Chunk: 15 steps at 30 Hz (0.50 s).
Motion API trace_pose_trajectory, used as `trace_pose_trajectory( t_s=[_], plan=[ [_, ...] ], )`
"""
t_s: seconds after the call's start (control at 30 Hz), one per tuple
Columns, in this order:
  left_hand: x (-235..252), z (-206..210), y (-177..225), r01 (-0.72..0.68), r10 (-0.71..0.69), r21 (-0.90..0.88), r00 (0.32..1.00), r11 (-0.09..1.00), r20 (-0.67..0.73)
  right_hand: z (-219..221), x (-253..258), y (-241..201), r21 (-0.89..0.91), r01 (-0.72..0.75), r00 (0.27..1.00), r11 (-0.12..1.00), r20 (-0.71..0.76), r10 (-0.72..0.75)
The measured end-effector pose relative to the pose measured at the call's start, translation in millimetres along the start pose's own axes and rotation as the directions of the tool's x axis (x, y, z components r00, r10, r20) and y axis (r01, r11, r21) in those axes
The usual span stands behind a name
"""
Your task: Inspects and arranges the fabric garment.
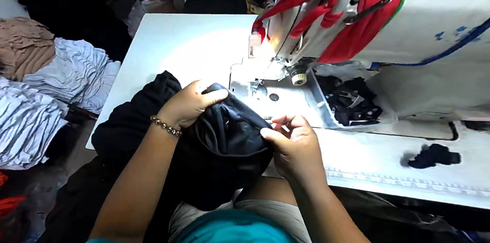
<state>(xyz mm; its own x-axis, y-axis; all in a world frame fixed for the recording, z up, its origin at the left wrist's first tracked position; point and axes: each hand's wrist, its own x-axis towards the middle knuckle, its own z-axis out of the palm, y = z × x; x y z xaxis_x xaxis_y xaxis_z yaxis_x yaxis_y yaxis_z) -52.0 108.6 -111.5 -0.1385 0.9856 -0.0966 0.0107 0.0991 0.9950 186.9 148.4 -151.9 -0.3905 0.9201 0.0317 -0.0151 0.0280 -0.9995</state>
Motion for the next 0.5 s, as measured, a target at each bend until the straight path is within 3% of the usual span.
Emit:
trace_pose_trajectory(
  t_s=[0.17, 0.5],
  plan=[
    [10, 13, -26, -0.06, 0.063, 0.031, 0.993, 0.998, -0.1, 2, 7, 13, 0.139, -0.03, 0.999, 0.99, -0.034, 0.035],
    [15, 12, -42, -0.133, 0.144, 0.074, 0.975, 0.988, -0.168, 0, 12, 25, 0.133, 0.024, 0.999, 0.991, -0.036, -0.019]
  ],
)
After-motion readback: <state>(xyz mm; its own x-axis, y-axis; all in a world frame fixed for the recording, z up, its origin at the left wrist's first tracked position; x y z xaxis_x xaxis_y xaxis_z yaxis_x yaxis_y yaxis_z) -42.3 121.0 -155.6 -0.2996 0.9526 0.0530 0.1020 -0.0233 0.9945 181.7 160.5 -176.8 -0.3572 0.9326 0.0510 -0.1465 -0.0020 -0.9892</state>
